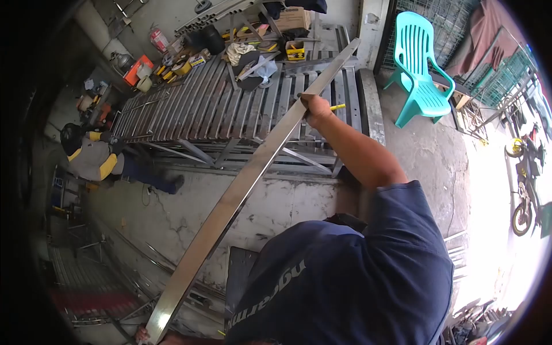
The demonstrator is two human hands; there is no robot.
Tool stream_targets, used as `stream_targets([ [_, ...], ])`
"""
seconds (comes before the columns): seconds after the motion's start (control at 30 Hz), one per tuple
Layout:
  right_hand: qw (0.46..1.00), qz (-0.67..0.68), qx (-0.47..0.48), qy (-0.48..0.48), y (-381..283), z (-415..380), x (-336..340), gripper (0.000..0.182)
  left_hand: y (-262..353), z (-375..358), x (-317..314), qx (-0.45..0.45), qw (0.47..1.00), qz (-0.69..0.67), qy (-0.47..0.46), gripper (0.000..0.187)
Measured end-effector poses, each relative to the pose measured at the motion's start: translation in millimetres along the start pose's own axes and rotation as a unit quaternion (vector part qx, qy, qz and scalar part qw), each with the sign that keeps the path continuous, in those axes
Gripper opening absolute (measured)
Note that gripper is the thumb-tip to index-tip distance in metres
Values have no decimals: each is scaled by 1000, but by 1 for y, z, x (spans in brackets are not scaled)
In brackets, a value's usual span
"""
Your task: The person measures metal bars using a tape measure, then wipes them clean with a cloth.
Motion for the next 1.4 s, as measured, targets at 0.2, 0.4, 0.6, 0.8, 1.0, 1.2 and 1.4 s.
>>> stream_targets([
  [0.2, 1000, -17, 20, 1, 3, 108, -32, 29, -89, -103, -131, 71, 992, -10, -102, 58],
  [0.4, 1000, 3, -6, 28, 5, 137, -44, 28, -110, -151, -216, 107, 979, 71, -155, 73],
  [0.6, 1000, -22, 17, -10, -7, 139, -40, 35, -86, -130, -273, -20, 957, 173, -233, 77],
  [0.8, 994, -101, 43, 29, -26, 34, -70, 47, -66, -114, -304, -107, 937, 134, -305, 101],
  [1.0, 997, -67, 24, -30, 18, -147, -145, 43, -69, -109, -303, -194, 902, 13, -386, 95],
  [1.2, 985, 120, 37, -115, 69, -267, -206, 64, -66, -107, -316, -186, 892, -118, -395, 91],
  [1.4, 989, 142, 24, -24, 55, -257, -191, 62, -67, -106, -312, 305, 760, -237, -523, 96],
])
Point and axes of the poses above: each hand's wrist, its own z-axis towards the middle knuckle, its own x-axis out of the back of the hand, y = z × x, the point moved 8 cm from there along z, towards the middle knuckle, and after that the axes turned 11 degrees about -z, right-handed, at the moved point
